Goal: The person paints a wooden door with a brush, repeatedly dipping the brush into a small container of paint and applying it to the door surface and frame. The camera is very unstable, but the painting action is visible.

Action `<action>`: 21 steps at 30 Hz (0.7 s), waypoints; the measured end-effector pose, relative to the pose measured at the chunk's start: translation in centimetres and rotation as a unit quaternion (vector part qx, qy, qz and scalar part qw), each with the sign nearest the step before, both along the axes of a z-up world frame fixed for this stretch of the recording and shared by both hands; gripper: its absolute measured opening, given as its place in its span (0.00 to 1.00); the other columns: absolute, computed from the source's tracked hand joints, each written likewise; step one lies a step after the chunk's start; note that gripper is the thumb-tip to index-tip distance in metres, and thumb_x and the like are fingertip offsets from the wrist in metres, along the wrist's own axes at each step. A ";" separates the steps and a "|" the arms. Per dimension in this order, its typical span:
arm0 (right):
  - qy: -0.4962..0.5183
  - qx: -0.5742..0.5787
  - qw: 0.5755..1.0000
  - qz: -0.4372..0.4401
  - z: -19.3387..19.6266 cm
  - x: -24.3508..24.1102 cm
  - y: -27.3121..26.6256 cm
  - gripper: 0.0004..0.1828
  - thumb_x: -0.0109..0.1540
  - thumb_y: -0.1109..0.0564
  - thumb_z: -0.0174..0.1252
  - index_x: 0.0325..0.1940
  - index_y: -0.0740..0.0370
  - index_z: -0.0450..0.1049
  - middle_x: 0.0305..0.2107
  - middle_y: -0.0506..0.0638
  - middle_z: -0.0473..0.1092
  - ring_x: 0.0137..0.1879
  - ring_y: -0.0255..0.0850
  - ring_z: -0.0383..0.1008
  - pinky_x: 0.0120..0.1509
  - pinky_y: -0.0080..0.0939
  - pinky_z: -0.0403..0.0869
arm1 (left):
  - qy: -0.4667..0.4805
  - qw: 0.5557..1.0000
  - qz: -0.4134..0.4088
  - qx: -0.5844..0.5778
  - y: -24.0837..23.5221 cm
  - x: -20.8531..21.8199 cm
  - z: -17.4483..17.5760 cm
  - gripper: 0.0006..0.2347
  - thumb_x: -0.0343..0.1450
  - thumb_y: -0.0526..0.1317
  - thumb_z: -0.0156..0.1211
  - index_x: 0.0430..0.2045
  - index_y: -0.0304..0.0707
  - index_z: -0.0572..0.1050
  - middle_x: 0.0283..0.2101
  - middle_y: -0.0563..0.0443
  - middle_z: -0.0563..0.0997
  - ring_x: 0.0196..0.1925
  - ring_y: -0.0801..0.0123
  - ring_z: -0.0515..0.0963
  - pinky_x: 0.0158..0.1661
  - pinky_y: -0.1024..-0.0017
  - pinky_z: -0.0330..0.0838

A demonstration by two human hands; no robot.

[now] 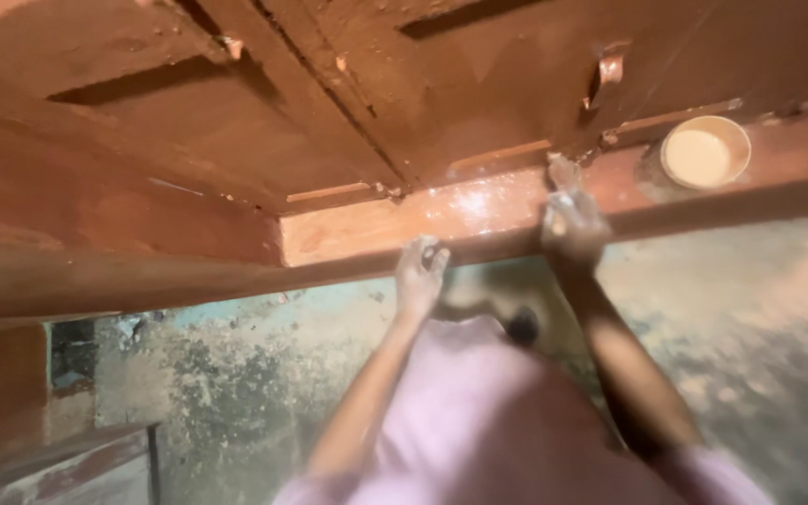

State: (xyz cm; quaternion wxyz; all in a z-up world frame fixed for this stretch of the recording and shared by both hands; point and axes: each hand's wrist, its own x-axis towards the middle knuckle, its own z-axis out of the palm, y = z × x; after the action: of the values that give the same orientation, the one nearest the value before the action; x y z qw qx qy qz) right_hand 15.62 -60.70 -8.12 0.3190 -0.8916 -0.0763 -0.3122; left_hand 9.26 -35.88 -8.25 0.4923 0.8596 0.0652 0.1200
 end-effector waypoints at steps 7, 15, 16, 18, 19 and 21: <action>-0.019 -0.049 0.990 0.129 -2.3 -0.5 3.6 0.07 0.57 0.61 0.65 0.40 0.61 0.79 0.42 0.57 0.75 0.48 0.54 0.77 0.51 0.53 0.78 | -0.006 1.000 0.003 -0.004 -4.0 0.3 0.5 0.11 0.70 0.38 0.67 0.43 0.34 0.77 0.43 0.42 0.80 0.43 0.57 0.80 0.46 0.65 0.75; 0.021 0.080 0.993 0.086 -1.5 0.8 -0.3 0.07 0.60 0.62 0.64 0.43 0.59 0.80 0.43 0.55 0.76 0.48 0.51 0.78 0.53 0.50 0.78 | -0.015 1.000 -0.015 0.005 -4.3 2.0 0.3 0.09 0.70 0.37 0.66 0.41 0.36 0.77 0.41 0.43 0.81 0.42 0.58 0.81 0.46 0.65 0.75; 0.019 0.082 0.995 0.061 -1.0 1.1 -1.5 0.07 0.61 0.62 0.64 0.43 0.59 0.80 0.43 0.55 0.76 0.49 0.51 0.78 0.53 0.50 0.78 | -0.022 1.000 -0.016 0.010 -4.3 2.4 0.2 0.09 0.71 0.37 0.66 0.41 0.36 0.77 0.40 0.44 0.82 0.42 0.59 0.81 0.46 0.65 0.75; 0.007 0.071 0.997 0.015 0.0 1.0 -3.2 0.07 0.62 0.62 0.64 0.44 0.59 0.80 0.43 0.54 0.76 0.49 0.50 0.78 0.53 0.49 0.78 | -0.015 1.000 -0.025 -0.009 -4.1 2.9 -0.1 0.08 0.71 0.37 0.65 0.41 0.36 0.77 0.41 0.44 0.81 0.42 0.59 0.81 0.45 0.66 0.75; 0.002 0.062 0.998 -0.001 0.4 0.8 -3.8 0.07 0.62 0.62 0.64 0.44 0.58 0.80 0.43 0.54 0.77 0.49 0.50 0.78 0.54 0.49 0.78 | -0.010 0.999 -0.030 -0.018 -4.0 3.1 -0.3 0.08 0.71 0.37 0.65 0.42 0.37 0.77 0.42 0.44 0.81 0.43 0.60 0.81 0.44 0.67 0.76; -0.001 0.028 0.999 -0.020 0.9 0.0 -3.9 0.07 0.63 0.62 0.64 0.45 0.58 0.81 0.43 0.53 0.77 0.49 0.49 0.78 0.54 0.48 0.78 | -0.015 0.996 -0.040 -0.072 -4.0 3.4 -0.8 0.09 0.71 0.37 0.64 0.43 0.37 0.77 0.42 0.45 0.80 0.43 0.62 0.81 0.44 0.68 0.76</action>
State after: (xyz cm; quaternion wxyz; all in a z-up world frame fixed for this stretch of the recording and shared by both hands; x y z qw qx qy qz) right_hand 15.61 -64.59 -7.26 0.3380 -0.8831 -0.0503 -0.3216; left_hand 12.66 -39.89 -9.06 0.5585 0.8219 0.0317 0.1075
